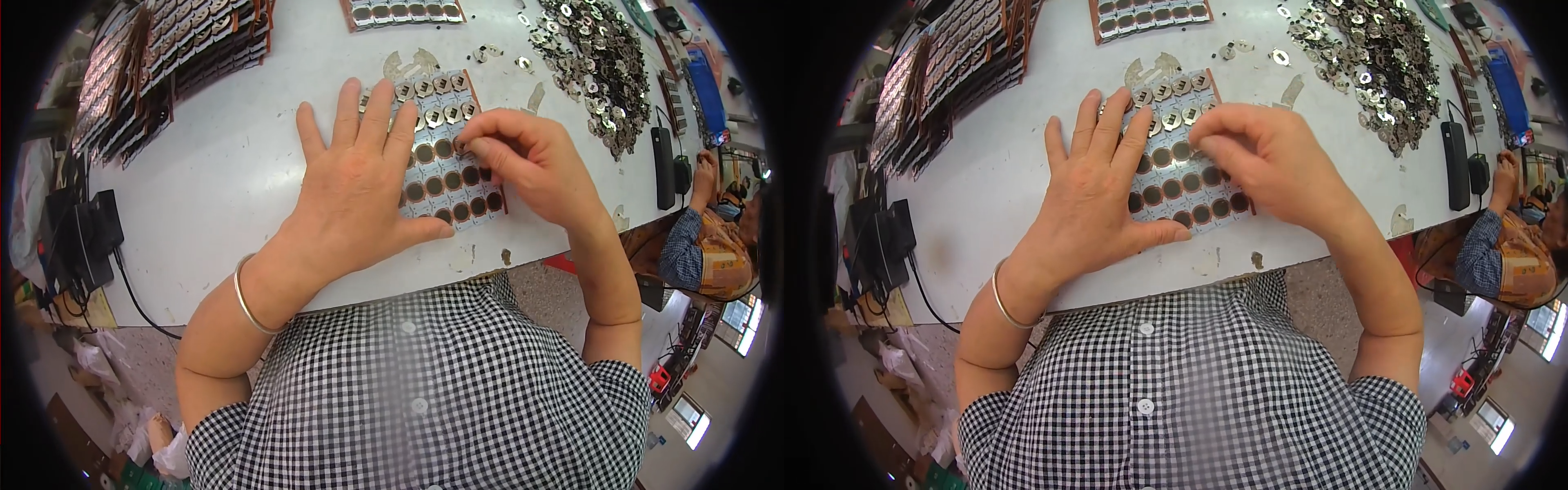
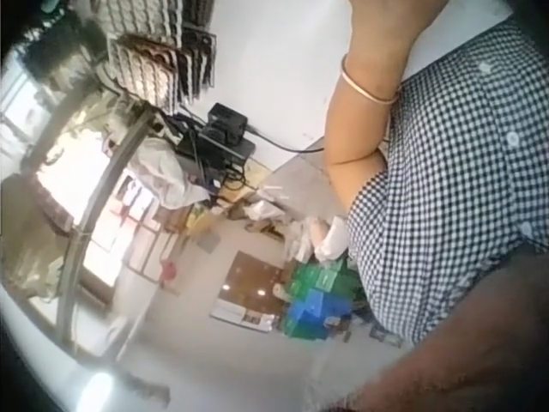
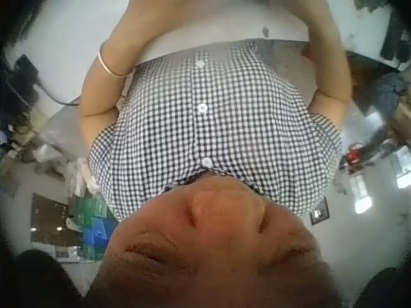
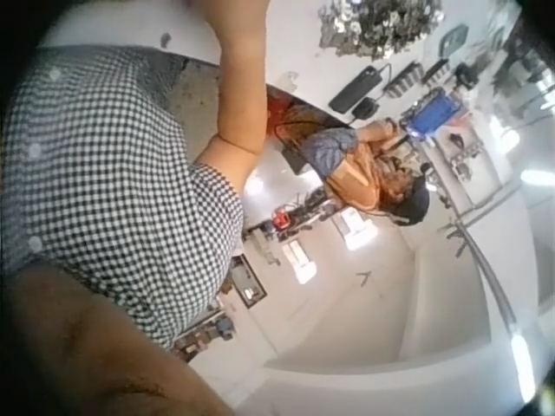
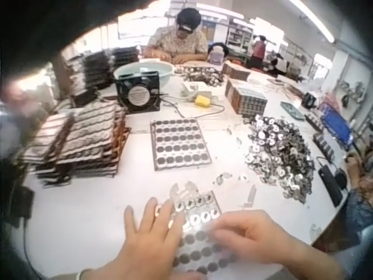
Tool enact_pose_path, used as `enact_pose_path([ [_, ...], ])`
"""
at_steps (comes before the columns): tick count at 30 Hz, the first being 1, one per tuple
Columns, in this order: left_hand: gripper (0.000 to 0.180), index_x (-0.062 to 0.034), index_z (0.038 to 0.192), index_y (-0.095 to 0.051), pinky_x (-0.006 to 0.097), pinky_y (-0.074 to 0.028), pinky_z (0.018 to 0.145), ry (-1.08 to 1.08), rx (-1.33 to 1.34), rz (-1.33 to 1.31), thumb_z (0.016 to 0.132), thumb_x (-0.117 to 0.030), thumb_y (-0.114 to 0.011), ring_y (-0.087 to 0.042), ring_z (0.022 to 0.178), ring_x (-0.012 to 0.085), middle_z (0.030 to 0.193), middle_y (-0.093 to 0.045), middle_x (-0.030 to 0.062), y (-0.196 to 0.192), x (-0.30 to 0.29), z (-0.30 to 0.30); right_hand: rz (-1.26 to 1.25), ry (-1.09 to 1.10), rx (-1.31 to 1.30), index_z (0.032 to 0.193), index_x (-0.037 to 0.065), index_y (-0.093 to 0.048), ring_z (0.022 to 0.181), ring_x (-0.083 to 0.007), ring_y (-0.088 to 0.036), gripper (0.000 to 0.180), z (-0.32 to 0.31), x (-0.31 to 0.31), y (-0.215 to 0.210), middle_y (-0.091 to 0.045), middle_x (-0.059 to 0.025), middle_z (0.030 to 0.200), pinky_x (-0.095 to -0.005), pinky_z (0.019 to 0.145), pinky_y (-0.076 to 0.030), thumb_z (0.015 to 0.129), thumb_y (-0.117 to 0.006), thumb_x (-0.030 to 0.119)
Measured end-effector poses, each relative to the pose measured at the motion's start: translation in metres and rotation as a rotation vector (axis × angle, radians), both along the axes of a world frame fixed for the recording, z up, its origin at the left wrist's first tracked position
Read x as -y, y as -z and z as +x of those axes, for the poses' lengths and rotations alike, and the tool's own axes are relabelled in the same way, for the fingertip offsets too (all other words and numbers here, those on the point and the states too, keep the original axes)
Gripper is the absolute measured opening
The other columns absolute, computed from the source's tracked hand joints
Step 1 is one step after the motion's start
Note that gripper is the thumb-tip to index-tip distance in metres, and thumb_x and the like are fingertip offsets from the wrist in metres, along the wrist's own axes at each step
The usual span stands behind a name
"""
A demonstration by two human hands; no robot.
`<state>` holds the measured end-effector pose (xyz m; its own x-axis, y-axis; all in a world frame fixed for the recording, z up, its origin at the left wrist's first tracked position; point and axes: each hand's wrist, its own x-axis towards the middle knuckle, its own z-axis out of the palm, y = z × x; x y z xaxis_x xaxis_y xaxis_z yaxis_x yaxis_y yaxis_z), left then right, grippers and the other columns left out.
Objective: Picking up small circular metal contacts and placing them into a plastic grid tray for assembly.
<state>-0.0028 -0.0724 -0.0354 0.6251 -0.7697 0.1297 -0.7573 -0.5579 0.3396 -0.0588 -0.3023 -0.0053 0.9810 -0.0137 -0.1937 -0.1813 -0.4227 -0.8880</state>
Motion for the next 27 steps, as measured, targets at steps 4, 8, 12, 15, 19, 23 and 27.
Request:
enact_pose_path([
  [4,0.118,0.0043,0.149,-0.044,0.075,-0.018,0.111,-0.002,0.009,-0.009,0.062,-0.064,-0.086,-0.029,0.147,0.0509,0.155,-0.037,0.0287,-0.001,0.0,-0.001,-0.092,-0.051,0.004,0.108,0.002,-0.071,0.071,-0.0036,-0.053,0.012,0.002,-0.015,-0.004,-0.066,0.0031,0.086,-0.0209,0.064,-0.047,0.101,-0.063,0.008],
  [8,0.118,0.005,0.148,-0.045,0.074,-0.019,0.111,-0.001,0.004,-0.022,0.063,-0.067,-0.085,-0.03,0.146,0.0503,0.155,-0.038,0.0287,0.002,0.0,0.0,-0.278,-0.112,0.28,0.107,0.0,-0.07,0.074,-0.009,-0.059,0.011,0.006,-0.021,0.011,-0.069,-0.0026,0.088,-0.0251,0.067,-0.05,0.098,-0.065,0.004],
  [12,0.118,0.0061,0.147,-0.047,0.072,-0.021,0.11,0.005,0.031,-0.038,0.064,-0.07,-0.082,-0.032,0.145,0.0493,0.154,-0.039,0.0284,0.003,-0.001,-0.001,-0.343,-0.112,0.381,0.107,0.0,-0.07,0.078,-0.0161,-0.066,0.013,0.005,-0.024,0.019,-0.071,-0.0082,0.091,-0.029,0.071,-0.054,0.095,-0.066,0.001],
  [15,0.118,0.0063,0.146,-0.047,0.072,-0.021,0.11,0.001,0.035,-0.041,0.064,-0.071,-0.081,-0.032,0.145,0.0489,0.153,-0.04,0.0283,0.004,-0.001,-0.001,-0.405,-0.13,0.472,0.107,0.001,-0.071,0.081,-0.0214,-0.069,0.014,0.003,-0.028,0.021,-0.072,-0.0104,0.094,-0.0313,0.073,-0.056,0.093,-0.068,-0.001],
  [19,0.119,0.006,0.146,-0.048,0.073,-0.021,0.11,-0.004,0.038,-0.042,0.063,-0.072,-0.081,-0.032,0.145,0.0487,0.153,-0.04,0.0279,0.004,-0.001,-0.001,-0.487,-0.097,0.503,0.107,0.003,-0.072,0.083,-0.0237,-0.069,0.017,-0.002,-0.032,0.024,-0.072,-0.0109,0.1,-0.0326,0.074,-0.057,0.09,-0.069,-0.002],
  [23,0.119,0.0055,0.146,-0.048,0.074,-0.02,0.109,-0.002,0.04,-0.045,0.063,-0.072,-0.081,-0.031,0.145,0.0485,0.154,-0.039,0.0275,0.005,0.0,-0.001,-0.495,-0.052,0.528,0.109,0.003,-0.072,0.084,-0.0236,-0.069,0.021,-0.006,-0.03,0.03,-0.071,-0.0098,0.103,-0.032,0.073,-0.057,0.089,-0.071,-0.003],
  [27,0.119,0.0052,0.146,-0.048,0.075,-0.02,0.109,-0.003,0.038,-0.044,0.063,-0.073,-0.081,-0.031,0.146,0.0482,0.154,-0.039,0.0272,0.005,0.001,-0.002,-0.474,-0.066,0.566,0.111,0.003,-0.072,0.082,-0.0213,-0.069,0.023,-0.008,-0.03,0.032,-0.071,-0.0096,0.101,-0.0305,0.07,-0.056,0.089,-0.072,-0.003],
])
